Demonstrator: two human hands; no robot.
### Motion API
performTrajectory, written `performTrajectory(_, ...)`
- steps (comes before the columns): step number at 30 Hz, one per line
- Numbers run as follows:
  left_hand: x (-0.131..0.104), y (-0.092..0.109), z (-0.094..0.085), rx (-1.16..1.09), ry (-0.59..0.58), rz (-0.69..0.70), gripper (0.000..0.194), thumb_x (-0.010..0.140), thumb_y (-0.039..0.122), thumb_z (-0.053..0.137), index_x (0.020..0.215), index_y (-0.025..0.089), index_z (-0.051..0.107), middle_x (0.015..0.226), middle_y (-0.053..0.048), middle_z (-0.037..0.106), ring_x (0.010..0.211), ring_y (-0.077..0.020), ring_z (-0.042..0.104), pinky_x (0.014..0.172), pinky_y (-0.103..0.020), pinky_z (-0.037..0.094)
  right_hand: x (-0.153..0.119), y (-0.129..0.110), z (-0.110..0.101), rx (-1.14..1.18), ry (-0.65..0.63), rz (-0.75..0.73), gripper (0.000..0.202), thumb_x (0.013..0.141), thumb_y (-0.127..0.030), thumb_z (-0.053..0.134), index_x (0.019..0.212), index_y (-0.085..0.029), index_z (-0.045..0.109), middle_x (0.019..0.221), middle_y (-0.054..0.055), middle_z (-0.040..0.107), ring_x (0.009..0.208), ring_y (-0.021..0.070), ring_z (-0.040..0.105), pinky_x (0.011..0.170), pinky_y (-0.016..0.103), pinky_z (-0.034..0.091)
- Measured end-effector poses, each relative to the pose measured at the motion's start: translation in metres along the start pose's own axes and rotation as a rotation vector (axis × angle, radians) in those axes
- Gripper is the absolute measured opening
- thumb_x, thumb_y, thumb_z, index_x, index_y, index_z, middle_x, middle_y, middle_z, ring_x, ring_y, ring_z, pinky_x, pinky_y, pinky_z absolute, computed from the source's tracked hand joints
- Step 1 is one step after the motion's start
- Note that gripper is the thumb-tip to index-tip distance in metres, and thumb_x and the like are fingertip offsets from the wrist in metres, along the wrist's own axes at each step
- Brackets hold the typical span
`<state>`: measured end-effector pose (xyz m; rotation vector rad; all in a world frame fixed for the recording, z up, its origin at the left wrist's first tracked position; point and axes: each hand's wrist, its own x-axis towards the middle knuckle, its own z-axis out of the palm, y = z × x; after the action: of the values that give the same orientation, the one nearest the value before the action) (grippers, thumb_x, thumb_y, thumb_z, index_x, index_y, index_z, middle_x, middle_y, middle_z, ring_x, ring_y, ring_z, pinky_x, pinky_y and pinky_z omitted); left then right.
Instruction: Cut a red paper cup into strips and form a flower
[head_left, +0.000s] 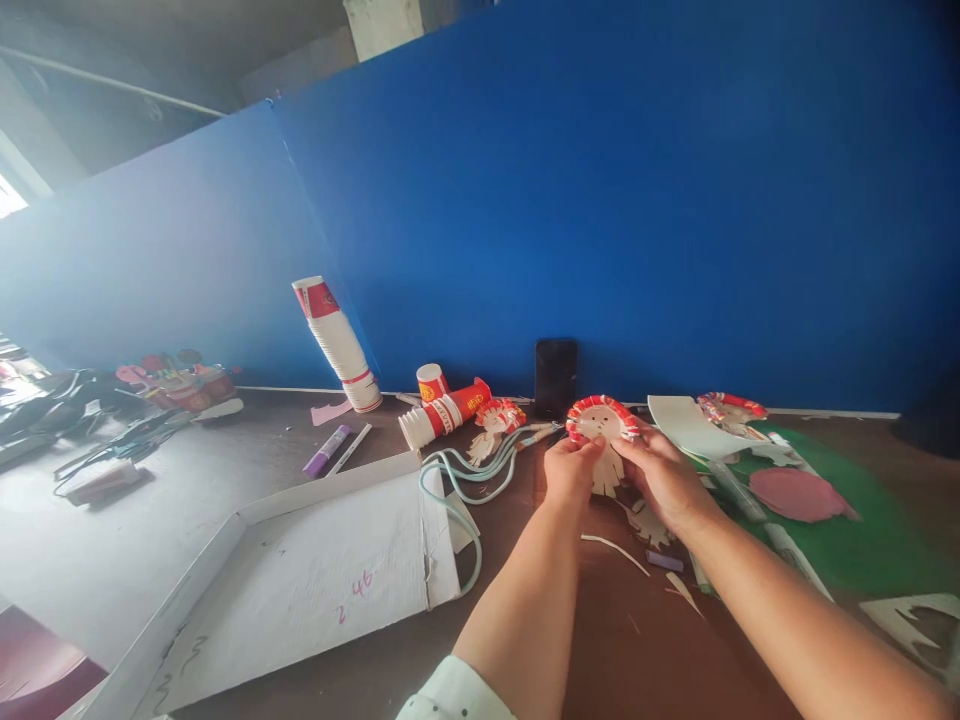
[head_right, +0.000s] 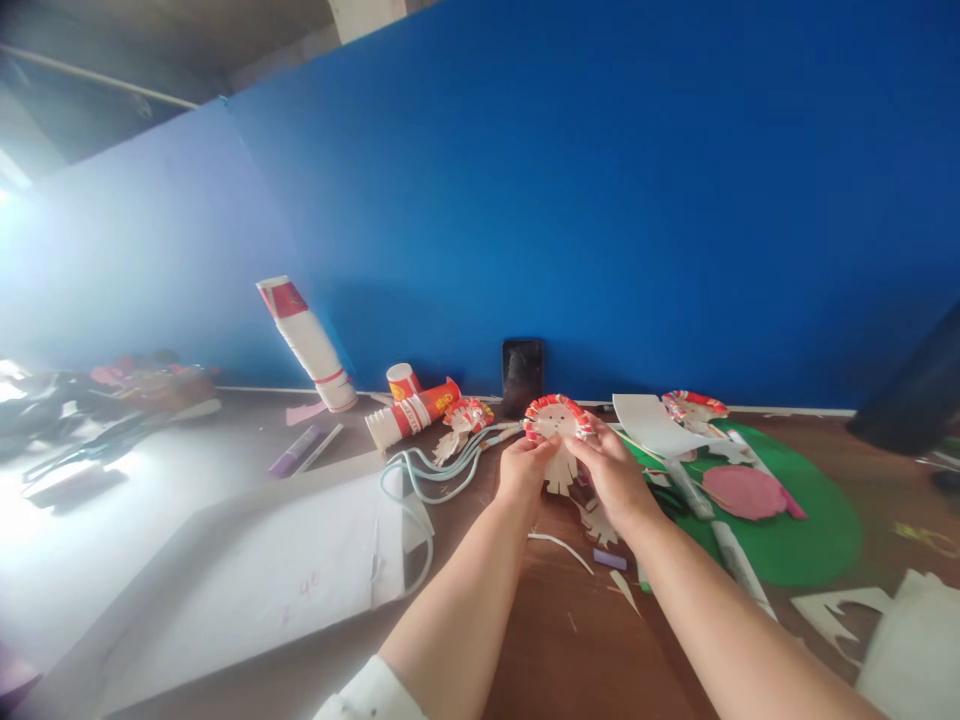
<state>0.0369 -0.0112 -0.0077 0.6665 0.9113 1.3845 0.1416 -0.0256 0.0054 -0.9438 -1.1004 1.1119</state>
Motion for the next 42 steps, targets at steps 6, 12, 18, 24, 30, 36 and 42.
performTrajectory(6,-0.001,0.0,-0.001,0.003,-0.024,-0.004,0.039,0.047,0.044,0.083,0.06,0.014,0.061,0.054,0.0,0.055,0.05,-0.0087,0.045,0.054,-0.024,0.035,0.005,0.014,-0.007,0.057,-0.005,0.047,0.032,0.073,-0.027,0.069,0.105,-0.029,0.064,0.109,0.0,0.071,0.11,0.0258,0.062,0.095,0.04,0.047)
performTrajectory(12,-0.008,0.01,-0.002,0.009,-0.086,-0.102,0.029,0.054,0.033,0.08,0.071,0.013,0.068,0.06,-0.002,0.06,0.055,-0.0114,0.053,0.059,-0.025,0.041,0.007,0.014,-0.007,0.073,0.058,0.046,0.033,0.068,-0.024,0.069,0.101,-0.027,0.065,0.105,0.001,0.072,0.11,0.025,0.062,0.099,0.039,0.043)
performTrajectory(18,-0.01,0.014,-0.002,0.013,-0.086,-0.15,0.033,0.056,0.025,0.078,0.085,0.012,0.071,0.068,-0.006,0.066,0.062,-0.0161,0.061,0.062,-0.027,0.044,0.003,0.005,0.0,0.206,0.079,0.104,0.037,0.059,-0.024,0.077,0.094,-0.025,0.066,0.096,0.002,0.074,0.103,0.0259,0.065,0.091,0.036,0.048)
performTrajectory(24,-0.011,0.014,-0.003,-0.012,-0.053,-0.142,0.038,0.058,0.014,0.072,0.096,0.013,0.071,0.079,-0.007,0.07,0.067,-0.0142,0.061,0.067,-0.026,0.044,0.002,0.005,0.0,0.234,0.033,0.085,0.036,0.061,-0.022,0.075,0.096,-0.025,0.066,0.1,0.001,0.074,0.104,0.0242,0.064,0.094,0.036,0.047)
performTrajectory(30,-0.009,0.013,-0.005,-0.065,-0.101,-0.174,0.045,0.054,0.013,0.073,0.099,0.015,0.071,0.079,-0.005,0.069,0.063,-0.0119,0.057,0.063,-0.025,0.04,0.0,0.003,0.002,0.196,0.013,0.076,0.031,0.064,-0.021,0.07,0.095,-0.026,0.066,0.108,0.002,0.072,0.11,0.0253,0.062,0.09,0.037,0.05)
performTrajectory(36,-0.007,0.012,-0.006,-0.13,-0.104,-0.181,0.039,0.048,0.019,0.081,0.086,0.015,0.07,0.076,-0.003,0.066,0.063,-0.0109,0.056,0.062,-0.024,0.036,-0.003,-0.004,0.007,0.148,-0.008,0.083,0.043,0.066,-0.021,0.066,0.109,-0.029,0.064,0.114,0.002,0.07,0.11,0.0289,0.062,0.083,0.041,0.054)
performTrajectory(42,-0.004,0.008,-0.005,-0.119,-0.124,-0.165,0.042,0.042,0.031,0.087,0.074,0.014,0.065,0.067,-0.001,0.062,0.058,-0.0103,0.053,0.058,-0.024,0.035,-0.001,0.001,0.009,0.177,-0.06,0.026,0.049,0.07,-0.018,0.065,0.117,-0.03,0.061,0.121,-0.001,0.067,0.115,0.0256,0.059,0.094,0.04,0.049)
